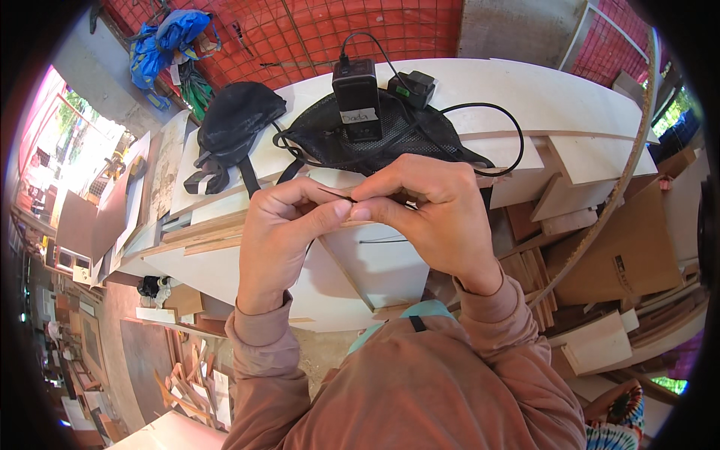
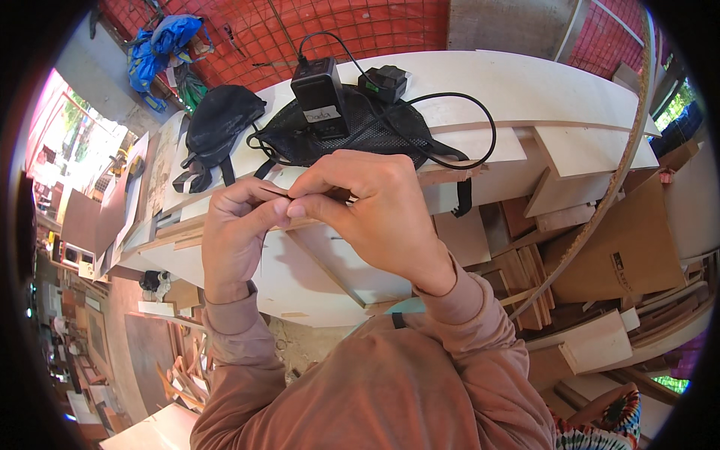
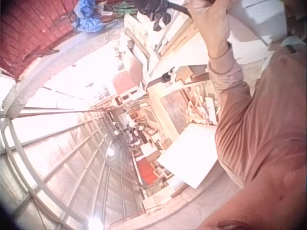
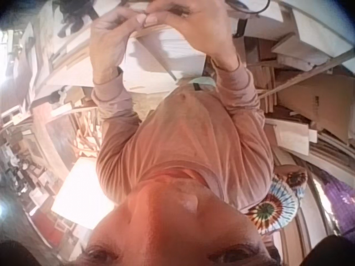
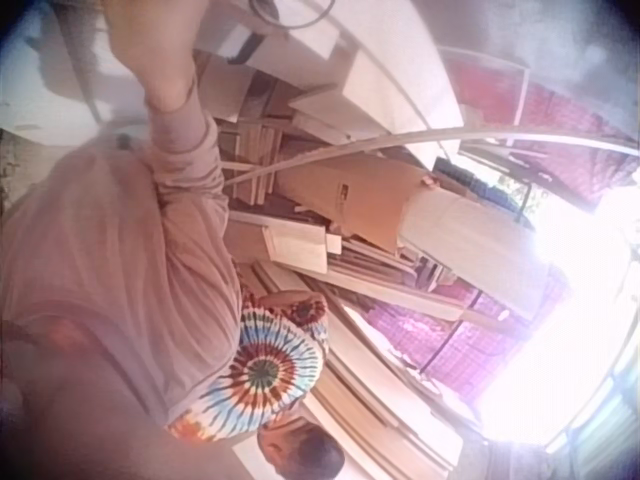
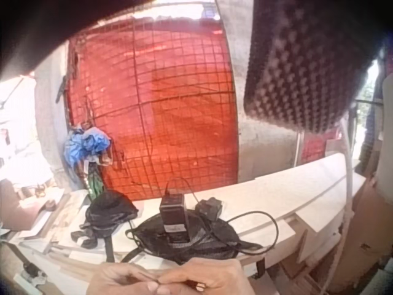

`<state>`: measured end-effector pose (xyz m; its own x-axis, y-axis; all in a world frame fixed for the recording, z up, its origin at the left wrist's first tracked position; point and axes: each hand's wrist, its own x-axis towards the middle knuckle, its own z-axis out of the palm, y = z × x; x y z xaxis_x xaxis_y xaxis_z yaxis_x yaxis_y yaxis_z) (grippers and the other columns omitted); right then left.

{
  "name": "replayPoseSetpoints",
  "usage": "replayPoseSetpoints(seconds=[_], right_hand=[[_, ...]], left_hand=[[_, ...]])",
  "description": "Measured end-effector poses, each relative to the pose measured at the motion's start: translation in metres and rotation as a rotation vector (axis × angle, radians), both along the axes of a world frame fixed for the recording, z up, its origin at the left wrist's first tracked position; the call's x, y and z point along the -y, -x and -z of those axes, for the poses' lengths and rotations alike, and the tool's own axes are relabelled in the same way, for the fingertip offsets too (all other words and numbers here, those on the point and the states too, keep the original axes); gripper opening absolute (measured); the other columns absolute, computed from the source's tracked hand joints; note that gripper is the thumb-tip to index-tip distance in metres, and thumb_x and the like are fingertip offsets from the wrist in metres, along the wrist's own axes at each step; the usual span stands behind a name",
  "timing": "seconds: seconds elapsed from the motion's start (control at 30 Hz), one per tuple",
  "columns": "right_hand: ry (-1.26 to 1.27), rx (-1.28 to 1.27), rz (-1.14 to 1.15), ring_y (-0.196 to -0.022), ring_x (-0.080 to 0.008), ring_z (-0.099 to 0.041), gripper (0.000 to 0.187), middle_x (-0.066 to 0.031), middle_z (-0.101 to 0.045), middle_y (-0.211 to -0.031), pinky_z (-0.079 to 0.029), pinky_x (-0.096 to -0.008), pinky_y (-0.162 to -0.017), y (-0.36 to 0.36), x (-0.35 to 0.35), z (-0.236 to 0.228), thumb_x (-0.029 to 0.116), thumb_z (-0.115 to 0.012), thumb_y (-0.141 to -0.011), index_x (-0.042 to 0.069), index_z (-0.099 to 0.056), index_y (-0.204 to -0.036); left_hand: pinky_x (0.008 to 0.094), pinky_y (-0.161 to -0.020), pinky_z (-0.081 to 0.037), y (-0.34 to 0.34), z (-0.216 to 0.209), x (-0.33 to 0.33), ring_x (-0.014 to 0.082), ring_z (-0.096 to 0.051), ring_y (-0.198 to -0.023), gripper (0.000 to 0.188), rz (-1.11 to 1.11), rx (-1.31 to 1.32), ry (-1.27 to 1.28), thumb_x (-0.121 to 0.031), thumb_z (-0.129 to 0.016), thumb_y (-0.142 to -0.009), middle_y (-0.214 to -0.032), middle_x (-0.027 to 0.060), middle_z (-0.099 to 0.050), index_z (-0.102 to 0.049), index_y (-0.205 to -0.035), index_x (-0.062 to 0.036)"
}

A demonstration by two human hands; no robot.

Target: The person assembles a small electronic device by inserting a thin wire into a black rectangular unit, then connects a second unit with a cable. They secure the components inside a black mesh bag and adjust the drawstring closure. The final assembly is placed back into the bag.

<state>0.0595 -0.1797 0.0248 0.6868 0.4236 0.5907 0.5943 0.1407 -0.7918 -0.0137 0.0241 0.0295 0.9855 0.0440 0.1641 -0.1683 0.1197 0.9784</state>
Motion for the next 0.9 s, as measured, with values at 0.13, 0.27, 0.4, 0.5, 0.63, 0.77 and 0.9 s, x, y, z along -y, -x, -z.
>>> replayPoseSetpoints(seconds=[0.13,0.27,0.4,0.5,0.63,0.77,0.9], right_hand=[[-0.025,-0.074,-0.069,-0.075,-0.0148,-0.074,0.013,-0.0108,-0.078,-0.086,-0.058,-0.0283,-0.067,-0.005,0.001,0.002,0.002,-0.087,-0.085,-0.001,-0.081,-0.097],[-0.067,-0.257,-0.169,-0.076,-0.0122,-0.073,0.015,-0.01,-0.079,-0.086,-0.059,-0.0277,-0.069,-0.012,-0.001,0.011,0.006,-0.088,-0.087,-0.001,-0.081,-0.099],[0.032,-0.054,-0.2,-0.085,-0.0093,-0.072,0.018,-0.0068,-0.078,-0.092,-0.057,-0.0251,-0.076,-0.025,0.009,-0.003,0.01,-0.085,-0.094,-0.001,-0.08,-0.107],[0.055,0.083,-0.186,-0.078,-0.0093,-0.069,0.017,-0.0065,-0.077,-0.085,-0.056,-0.027,-0.07,-0.036,0.008,-0.016,0.012,-0.083,-0.096,-0.002,-0.08,-0.106],[0.001,-0.091,-0.225,-0.082,-0.0096,-0.067,0.009,-0.005,-0.078,-0.099,-0.053,-0.026,-0.073,-0.047,0.021,-0.056,0.009,-0.077,-0.101,0.001,-0.079,-0.104],[-0.333,-0.058,-0.072,-0.085,-0.0128,-0.07,0.017,-0.0062,-0.076,-0.098,-0.056,-0.0251,-0.076,-0.063,0.041,-0.094,0.014,-0.073,-0.104,-0.001,-0.074,-0.113],[-0.667,-0.171,-0.067,-0.08,-0.0137,-0.07,0.019,-0.0057,-0.074,-0.09,-0.058,-0.0251,-0.075,-0.066,0.036,-0.114,0.016,-0.071,-0.106,-0.002,-0.073,-0.112]], left_hand=[[0.0254,-0.081,-0.056,-0.003,0.004,-0.005,0.0104,-0.073,-0.089,0.01,0.031,-0.035,-0.028,-0.007,-0.082,-0.096,-0.094,0.0086,-0.08,-0.08,-0.102,0.0019],[0.0234,-0.077,-0.055,-0.006,0.002,-0.004,0.0089,-0.071,-0.085,0.012,0.025,-0.039,-0.105,-0.005,-0.082,-0.096,-0.095,0.008,-0.079,-0.078,-0.104,0.0022],[0.0222,-0.075,-0.055,-0.013,-0.023,-0.001,0.009,-0.071,-0.083,0.024,0.031,-0.008,-0.293,-0.004,-0.082,-0.095,-0.094,0.007,-0.077,-0.072,-0.116,0.0014],[0.0215,-0.077,-0.054,-0.023,-0.058,0.003,0.0097,-0.071,-0.084,0.038,0.007,-0.049,-0.407,-0.006,-0.086,-0.092,-0.094,0.0075,-0.076,-0.066,-0.124,-0.0005],[0.0264,-0.087,-0.055,-0.027,-0.075,0.003,0.014,-0.07,-0.102,0.055,0.1,0.098,-0.477,-0.005,-0.087,-0.09,-0.108,0.0074,-0.073,-0.058,-0.136,-0.002],[0.0408,-0.108,-0.048,-0.012,-0.048,0.004,0.0207,-0.064,-0.123,0.084,-0.115,0.342,-0.721,-0.034,-0.099,-0.074,-0.131,0.0067,-0.071,-0.062,-0.144,-0.0071],[0.0367,-0.106,-0.05,-0.024,0.015,0.033,0.0228,-0.065,-0.12,0.084,0.141,0.069,-0.441,-0.028,-0.091,-0.088,-0.135,0.0138,-0.068,-0.052,-0.159,-0.0052]])
